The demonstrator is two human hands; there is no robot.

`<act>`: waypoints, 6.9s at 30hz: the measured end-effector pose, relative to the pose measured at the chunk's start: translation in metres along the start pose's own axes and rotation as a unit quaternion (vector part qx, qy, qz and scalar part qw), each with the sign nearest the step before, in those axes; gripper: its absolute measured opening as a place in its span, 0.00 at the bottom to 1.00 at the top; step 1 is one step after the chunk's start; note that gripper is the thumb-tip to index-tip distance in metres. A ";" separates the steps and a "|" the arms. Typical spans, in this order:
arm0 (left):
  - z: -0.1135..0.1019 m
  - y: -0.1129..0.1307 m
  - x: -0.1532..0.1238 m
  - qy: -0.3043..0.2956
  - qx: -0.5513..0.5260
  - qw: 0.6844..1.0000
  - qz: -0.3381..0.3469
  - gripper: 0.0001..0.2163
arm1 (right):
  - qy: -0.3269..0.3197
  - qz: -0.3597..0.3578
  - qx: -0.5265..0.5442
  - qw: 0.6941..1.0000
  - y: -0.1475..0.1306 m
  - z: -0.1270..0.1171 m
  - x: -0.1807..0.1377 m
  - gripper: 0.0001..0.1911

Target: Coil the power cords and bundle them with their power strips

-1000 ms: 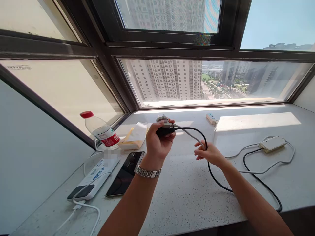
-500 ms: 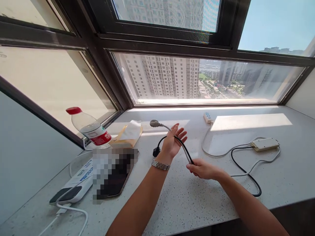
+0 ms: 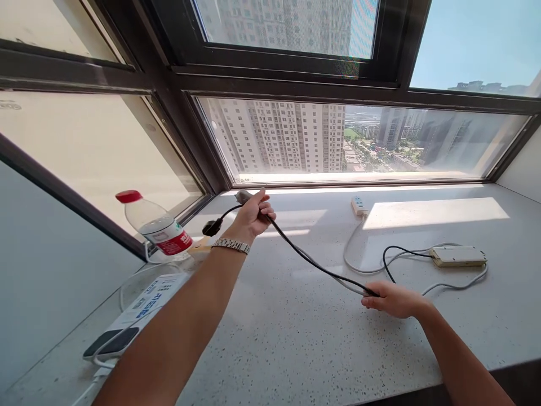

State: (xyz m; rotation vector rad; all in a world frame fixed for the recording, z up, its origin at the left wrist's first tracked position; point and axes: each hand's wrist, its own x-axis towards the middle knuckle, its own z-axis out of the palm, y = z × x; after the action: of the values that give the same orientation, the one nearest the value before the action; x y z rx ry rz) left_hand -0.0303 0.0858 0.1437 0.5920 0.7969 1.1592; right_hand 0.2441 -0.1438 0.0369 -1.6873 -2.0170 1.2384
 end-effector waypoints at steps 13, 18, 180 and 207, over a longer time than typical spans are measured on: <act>0.020 -0.007 -0.008 0.016 -0.105 0.993 0.047 0.18 | 0.235 0.007 -0.165 0.958 0.052 -0.005 -0.026 0.24; 0.015 -0.006 -0.017 -0.013 -0.121 0.991 0.047 0.18 | 0.264 0.013 -0.225 0.938 0.063 -0.021 -0.040 0.23; -0.082 -0.045 -0.030 0.015 -0.215 0.969 0.117 0.18 | 0.280 0.019 -0.185 0.942 0.114 -0.041 -0.040 0.38; -0.027 -0.020 -0.034 0.171 0.277 0.872 0.367 0.19 | -0.014 -0.028 -0.017 0.999 -0.013 -0.010 -0.017 0.17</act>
State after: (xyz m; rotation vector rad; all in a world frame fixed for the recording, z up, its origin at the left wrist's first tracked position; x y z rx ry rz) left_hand -0.0473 0.0474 0.1209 1.2638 1.2857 1.7741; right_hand 0.2471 -0.1544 0.0584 -1.6252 -2.0972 1.2221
